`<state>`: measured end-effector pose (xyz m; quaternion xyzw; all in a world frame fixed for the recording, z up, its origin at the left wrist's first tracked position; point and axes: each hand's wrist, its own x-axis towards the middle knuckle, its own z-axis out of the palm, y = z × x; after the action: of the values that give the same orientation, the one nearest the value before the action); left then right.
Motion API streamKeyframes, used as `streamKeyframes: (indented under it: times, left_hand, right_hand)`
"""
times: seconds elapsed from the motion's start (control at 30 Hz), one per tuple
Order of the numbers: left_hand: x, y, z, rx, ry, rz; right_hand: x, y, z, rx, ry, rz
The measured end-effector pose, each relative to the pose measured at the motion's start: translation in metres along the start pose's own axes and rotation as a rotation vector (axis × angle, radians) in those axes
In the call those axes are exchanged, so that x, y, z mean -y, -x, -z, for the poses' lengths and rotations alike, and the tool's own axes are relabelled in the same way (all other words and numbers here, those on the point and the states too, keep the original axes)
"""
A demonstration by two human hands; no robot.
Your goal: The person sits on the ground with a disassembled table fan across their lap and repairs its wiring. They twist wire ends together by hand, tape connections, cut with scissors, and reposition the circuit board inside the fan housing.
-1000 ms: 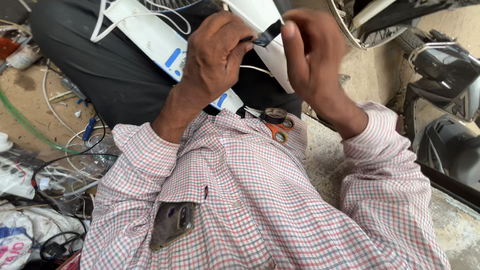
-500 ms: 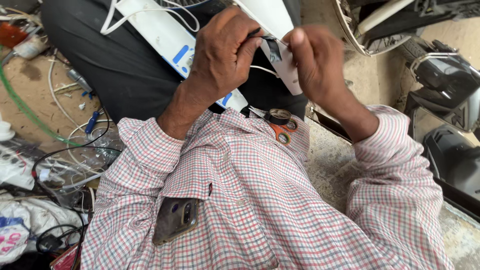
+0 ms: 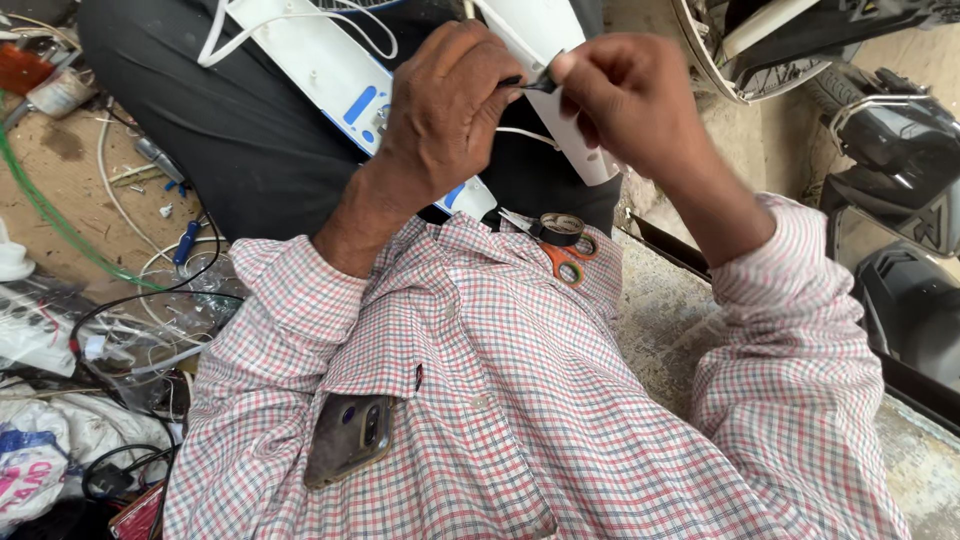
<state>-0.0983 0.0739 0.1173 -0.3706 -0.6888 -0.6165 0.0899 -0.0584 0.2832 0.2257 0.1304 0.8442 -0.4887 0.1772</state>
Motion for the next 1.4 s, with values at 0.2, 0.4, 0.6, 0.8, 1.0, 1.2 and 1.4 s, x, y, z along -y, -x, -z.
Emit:
streamKeyframes:
  times: [0.2,0.4,0.6,0.8,1.0,1.2,1.4]
  left_hand:
    - [-0.002,-0.002,-0.001,-0.021,0.024,0.067]
    - [-0.01,-0.005,0.001,-0.016,-0.009,0.065]
    - [-0.005,-0.001,0.001,-0.004,0.0,0.105]
    - [-0.001,-0.001,-0.002,-0.022,-0.05,-0.011]
    - [-0.003,0.0,-0.003,0.003,-0.004,-0.015]
    - [-0.006,-0.005,-0.003,-0.028,-0.011,0.06]
    - [-0.011,-0.014,0.003,-0.033,0.003,0.1]
  right_hand:
    - [0.006,0.02,-0.023,-0.308,0.84,0.822]
    - [-0.003,0.015,-0.018,-0.109,0.167,0.08]
    - [-0.008,0.011,-0.007,-0.286,0.933,0.946]
    - [-0.02,-0.001,-0.005,-0.066,0.133,0.389]
    - [-0.009,0.002,0.007,0.077,0.003,-0.14]
    - [-0.002,0.014,-0.002,-0.35,0.888,0.881]
    - [-0.021,0.007,-0.014,-0.238,0.864,0.758]
